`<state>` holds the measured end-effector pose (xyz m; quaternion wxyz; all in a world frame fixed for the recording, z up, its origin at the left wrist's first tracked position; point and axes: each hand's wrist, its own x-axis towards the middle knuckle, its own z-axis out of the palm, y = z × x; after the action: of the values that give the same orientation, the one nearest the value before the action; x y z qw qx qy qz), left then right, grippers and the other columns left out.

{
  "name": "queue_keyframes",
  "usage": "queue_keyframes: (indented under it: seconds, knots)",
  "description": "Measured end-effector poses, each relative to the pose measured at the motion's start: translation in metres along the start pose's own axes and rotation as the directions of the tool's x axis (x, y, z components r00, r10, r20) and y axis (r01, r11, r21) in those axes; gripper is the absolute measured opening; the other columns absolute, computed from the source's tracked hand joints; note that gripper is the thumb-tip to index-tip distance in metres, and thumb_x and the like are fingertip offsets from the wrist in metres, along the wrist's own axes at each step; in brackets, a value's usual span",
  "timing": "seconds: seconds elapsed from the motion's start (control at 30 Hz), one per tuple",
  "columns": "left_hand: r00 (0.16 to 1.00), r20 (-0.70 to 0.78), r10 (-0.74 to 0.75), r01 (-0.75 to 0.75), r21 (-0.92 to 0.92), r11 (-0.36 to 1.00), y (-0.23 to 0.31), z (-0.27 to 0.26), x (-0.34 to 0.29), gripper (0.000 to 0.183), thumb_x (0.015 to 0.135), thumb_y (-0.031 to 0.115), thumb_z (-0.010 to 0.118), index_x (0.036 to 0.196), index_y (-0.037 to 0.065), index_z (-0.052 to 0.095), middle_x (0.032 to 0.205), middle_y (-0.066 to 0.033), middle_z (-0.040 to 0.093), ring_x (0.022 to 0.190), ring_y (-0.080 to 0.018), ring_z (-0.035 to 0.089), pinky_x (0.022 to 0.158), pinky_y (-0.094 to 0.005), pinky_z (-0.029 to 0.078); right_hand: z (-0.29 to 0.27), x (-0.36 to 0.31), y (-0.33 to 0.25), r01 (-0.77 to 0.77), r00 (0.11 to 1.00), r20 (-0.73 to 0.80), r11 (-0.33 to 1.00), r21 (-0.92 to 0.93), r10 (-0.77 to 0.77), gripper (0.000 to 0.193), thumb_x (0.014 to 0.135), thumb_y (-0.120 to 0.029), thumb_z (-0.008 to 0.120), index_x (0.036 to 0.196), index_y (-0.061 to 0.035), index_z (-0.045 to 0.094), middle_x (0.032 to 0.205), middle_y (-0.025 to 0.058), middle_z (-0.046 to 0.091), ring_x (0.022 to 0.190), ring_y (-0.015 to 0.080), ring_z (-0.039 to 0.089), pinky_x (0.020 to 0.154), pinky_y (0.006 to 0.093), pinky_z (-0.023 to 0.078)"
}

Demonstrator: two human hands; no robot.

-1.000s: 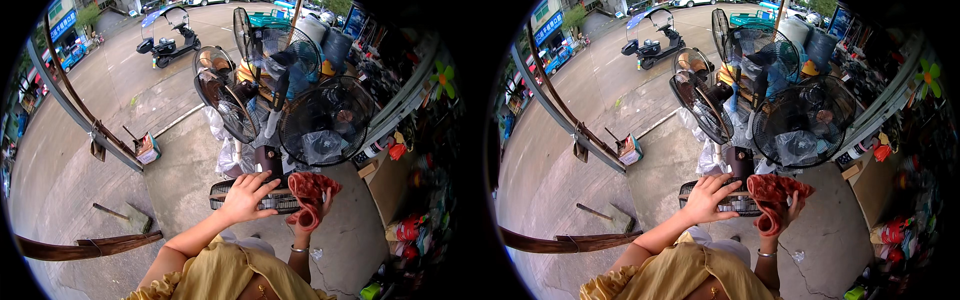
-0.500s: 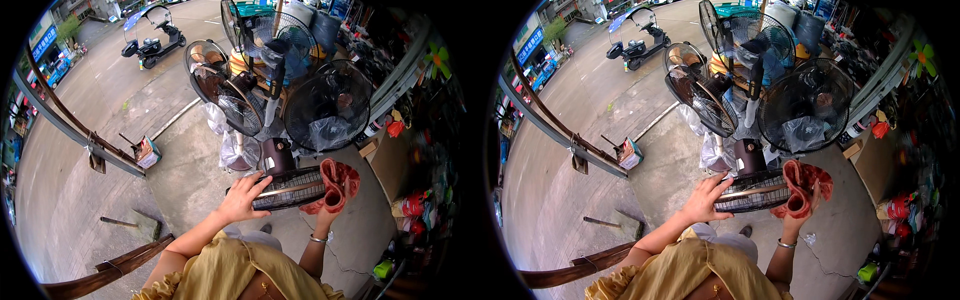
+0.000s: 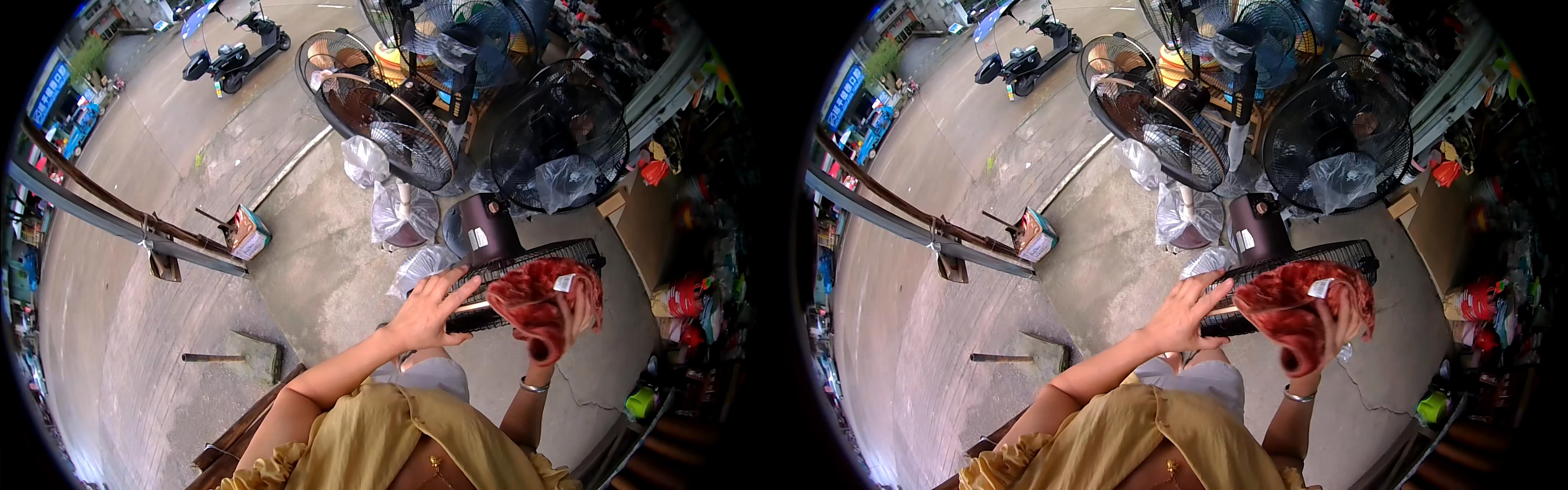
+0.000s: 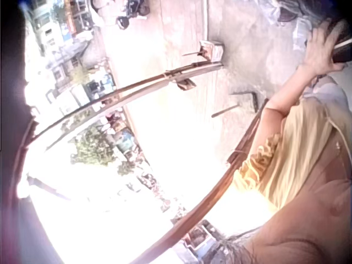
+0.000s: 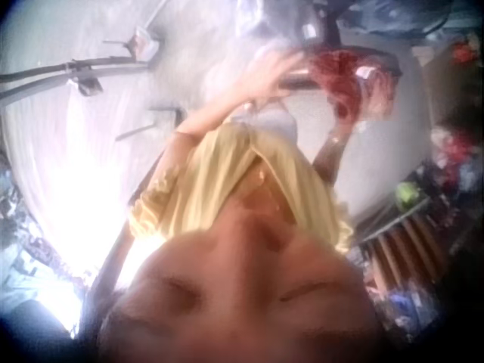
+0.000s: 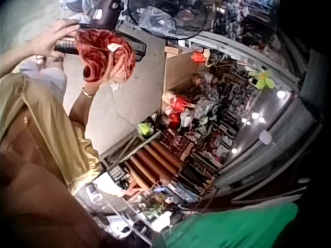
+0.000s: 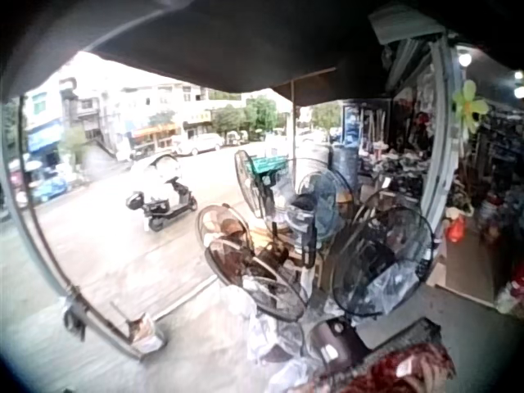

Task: The person wipes the front and back grilles of a disassembled electric fan using a red cloth by hand.

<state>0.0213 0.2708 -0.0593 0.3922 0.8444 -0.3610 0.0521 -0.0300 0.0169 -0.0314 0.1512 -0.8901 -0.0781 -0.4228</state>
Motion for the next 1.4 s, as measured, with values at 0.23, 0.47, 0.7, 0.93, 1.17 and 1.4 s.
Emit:
queue_keyframes:
  seconds: [0.23,0.47,0.7,0.93,1.17,1.4]
  knots:
    - [0.998,-0.042,-0.050,0.049,-0.035,0.998,-0.002,0.003,-0.005,0.101,0.064,0.033,0.084,0.149,0.011,0.035,0.141,-0.0204,0.042,0.124,-0.0385,0.045,0.102,-0.0467,0.038,0.007,0.022,-0.026,-0.063,0.998,-0.007,0.993,0.104,0.065,0.034,0.092,-0.045,0.058,0.092,-0.0118,0.065,0.132,0.0111,0.060,0.134,0.0414,0.042,0.112,0.0592,0.024]
    - [0.923,0.225,-0.311,0.347,-0.836,0.425,-0.028,0.030,-0.027,0.071,0.085,0.026,0.067,0.147,0.008,0.037,0.143,-0.0150,0.046,0.128,-0.0310,0.046,0.107,-0.0418,0.038,0.008,-0.008,-0.098,0.003,0.919,0.381,0.971,0.238,-0.096,0.023,0.085,-0.039,0.062,0.082,-0.0155,0.061,0.112,0.0000,0.066,0.129,0.0307,0.047,0.113,0.0532,0.013]
    - [0.990,0.125,-0.057,0.100,-0.939,-0.329,-0.105,0.055,-0.058,0.045,0.098,0.019,0.052,0.141,0.007,0.045,0.144,-0.0102,0.048,0.130,-0.0227,0.048,0.114,-0.0367,0.033,0.051,0.018,-0.153,-0.122,0.952,0.296,0.804,0.582,-0.070,0.029,0.080,-0.030,0.069,0.092,-0.0051,0.061,0.090,0.0080,0.062,0.082,0.0264,0.062,0.080,0.0405,0.040]
    - [0.974,0.225,-0.013,-0.023,0.156,0.988,-0.201,-0.138,-0.058,0.066,0.081,0.034,0.074,0.139,0.013,0.049,0.142,-0.0154,0.048,0.126,-0.0330,0.048,0.110,-0.0438,0.033,0.192,0.074,-0.209,-0.325,0.904,0.058,0.593,0.737,0.423,0.032,0.077,-0.015,0.075,0.099,0.0004,0.056,0.091,0.0097,0.058,0.087,0.0245,0.058,0.078,0.0354,0.047]
    - [0.961,-0.038,-0.273,0.275,0.135,0.952,-0.274,-0.244,-0.063,0.072,0.076,0.020,0.080,0.140,0.010,0.049,0.141,-0.0179,0.050,0.121,-0.0369,0.051,0.101,-0.0439,0.041,0.273,0.204,-0.191,-0.050,0.859,-0.467,0.943,0.328,0.208,0.029,0.079,-0.006,0.067,0.106,0.0012,0.061,0.107,0.0123,0.059,0.103,0.0280,0.057,0.091,0.0379,0.046]
    - [0.977,-0.107,-0.187,0.200,0.130,0.971,-0.316,-0.279,0.004,0.070,0.076,0.018,0.079,0.139,0.009,0.050,0.142,-0.0179,0.049,0.123,-0.0381,0.050,0.104,-0.0441,0.039,0.363,0.211,-0.165,-0.151,0.987,0.035,0.986,-0.075,0.154,0.067,0.070,-0.014,0.071,0.134,-0.0162,0.056,0.137,0.0112,0.050,0.130,0.0326,0.041,0.108,0.0491,0.024]
